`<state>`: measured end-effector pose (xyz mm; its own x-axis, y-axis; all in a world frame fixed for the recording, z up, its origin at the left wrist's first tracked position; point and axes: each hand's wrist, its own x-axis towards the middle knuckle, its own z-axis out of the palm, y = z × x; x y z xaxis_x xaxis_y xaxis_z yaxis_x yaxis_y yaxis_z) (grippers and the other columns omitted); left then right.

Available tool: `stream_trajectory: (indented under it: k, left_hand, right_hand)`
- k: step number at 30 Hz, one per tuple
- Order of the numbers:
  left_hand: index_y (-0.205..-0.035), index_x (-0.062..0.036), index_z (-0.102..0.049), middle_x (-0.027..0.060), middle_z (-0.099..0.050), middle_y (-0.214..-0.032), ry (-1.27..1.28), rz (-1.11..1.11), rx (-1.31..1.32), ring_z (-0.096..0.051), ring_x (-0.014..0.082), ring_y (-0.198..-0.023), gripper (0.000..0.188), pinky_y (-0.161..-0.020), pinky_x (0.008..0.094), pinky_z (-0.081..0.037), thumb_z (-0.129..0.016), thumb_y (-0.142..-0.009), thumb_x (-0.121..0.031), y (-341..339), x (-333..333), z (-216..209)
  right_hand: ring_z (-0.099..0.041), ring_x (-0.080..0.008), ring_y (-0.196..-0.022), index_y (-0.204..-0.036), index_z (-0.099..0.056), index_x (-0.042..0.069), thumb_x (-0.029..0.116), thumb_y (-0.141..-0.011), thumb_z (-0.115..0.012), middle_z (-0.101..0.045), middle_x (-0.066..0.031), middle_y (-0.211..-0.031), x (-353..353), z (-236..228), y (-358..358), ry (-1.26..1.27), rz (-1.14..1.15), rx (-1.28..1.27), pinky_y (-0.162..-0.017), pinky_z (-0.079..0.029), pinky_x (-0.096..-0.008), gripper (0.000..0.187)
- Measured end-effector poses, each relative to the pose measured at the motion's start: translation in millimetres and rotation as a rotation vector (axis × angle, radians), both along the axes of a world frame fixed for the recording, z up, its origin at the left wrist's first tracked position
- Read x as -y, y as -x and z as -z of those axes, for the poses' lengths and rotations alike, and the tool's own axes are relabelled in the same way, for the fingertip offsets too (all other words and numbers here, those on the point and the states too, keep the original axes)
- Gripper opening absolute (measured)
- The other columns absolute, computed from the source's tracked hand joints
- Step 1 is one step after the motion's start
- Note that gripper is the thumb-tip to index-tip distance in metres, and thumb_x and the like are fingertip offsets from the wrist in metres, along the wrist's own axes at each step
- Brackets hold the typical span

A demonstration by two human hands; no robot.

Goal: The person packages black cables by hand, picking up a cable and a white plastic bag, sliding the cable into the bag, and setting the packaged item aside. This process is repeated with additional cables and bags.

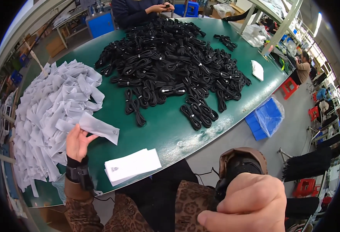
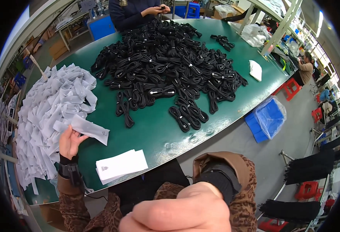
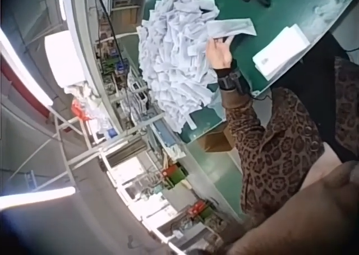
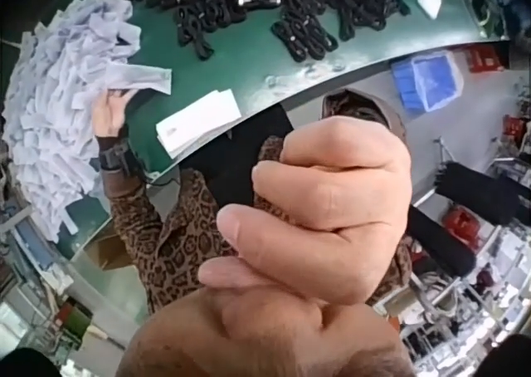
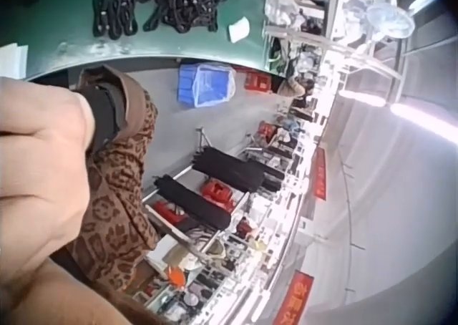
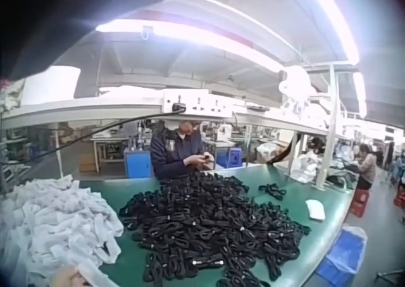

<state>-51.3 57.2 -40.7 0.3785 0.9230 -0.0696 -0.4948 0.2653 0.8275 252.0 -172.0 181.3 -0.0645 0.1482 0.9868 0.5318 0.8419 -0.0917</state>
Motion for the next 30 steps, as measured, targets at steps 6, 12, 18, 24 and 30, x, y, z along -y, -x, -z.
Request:
stream_trajectory:
  k: [6, 12, 18, 24, 30]
  left_hand:
    - [-0.138, 0.0038, -0.041, 0.0194, -0.048, -0.142, 0.188, -0.077, 0.107, -0.043, 0.0370, -0.136, 0.041, -0.103, 0.0705, -0.041, -0.045, -0.105, -0.020, 43, -14, 13]
    - [-0.144, 0.0012, -0.036, 0.0169, -0.044, -0.148, 0.148, 0.053, 0.075, -0.039, 0.0350, -0.140, 0.046, -0.109, 0.0711, -0.034, -0.043, -0.106, -0.023, 33, -20, 22]
    - [-0.142, 0.0023, -0.038, 0.0170, -0.046, -0.146, 0.159, 0.048, 0.108, -0.041, 0.0345, -0.139, 0.044, -0.109, 0.0701, -0.035, -0.046, -0.105, -0.020, 41, -22, 29]
    - [-0.144, 0.0028, -0.037, 0.0187, -0.044, -0.147, -0.029, -0.280, 0.019, -0.038, 0.0348, -0.140, 0.052, -0.111, 0.0605, -0.036, -0.052, -0.103, -0.025, 110, -69, 50]
    - [-0.146, 0.0052, -0.037, 0.0212, -0.044, -0.147, -0.520, -0.904, -0.962, -0.039, 0.0340, -0.140, 0.059, -0.114, 0.0450, -0.034, -0.059, -0.100, -0.025, 101, -20, 64]
  right_hand:
    - [-0.054, -0.0177, -0.059, -0.096, -0.065, 0.000, 0.014, -0.074, -0.071, -0.061, -0.0076, -0.085, -10, -1, 6, 0.105, 0.029, 0.054, -0.051, -0.043, -0.0296, 0.026]
    - [-0.052, -0.0168, -0.061, -0.099, -0.065, 0.000, 0.014, -0.075, -0.068, -0.056, -0.0066, -0.083, -11, -4, 7, 0.104, -0.054, 0.134, -0.053, -0.042, -0.0293, 0.028]
    - [-0.050, -0.0159, -0.062, -0.102, -0.066, 0.000, 0.015, -0.075, -0.065, -0.051, -0.0055, -0.081, -30, -1, 15, 0.178, -0.056, 0.221, -0.055, -0.040, -0.0290, 0.030]
    - [-0.060, -0.0259, -0.067, -0.119, -0.063, 0.010, 0.019, -0.080, -0.069, -0.056, -0.0094, -0.085, -133, 128, -5, 0.603, 0.246, 0.571, -0.061, -0.050, -0.0356, 0.041]
    - [-0.060, -0.0326, -0.084, -0.102, -0.063, 0.007, 0.028, -0.082, -0.073, -0.056, -0.0148, -0.099, -166, 249, -15, 0.853, 0.299, 0.688, -0.071, -0.053, -0.0419, 0.031]
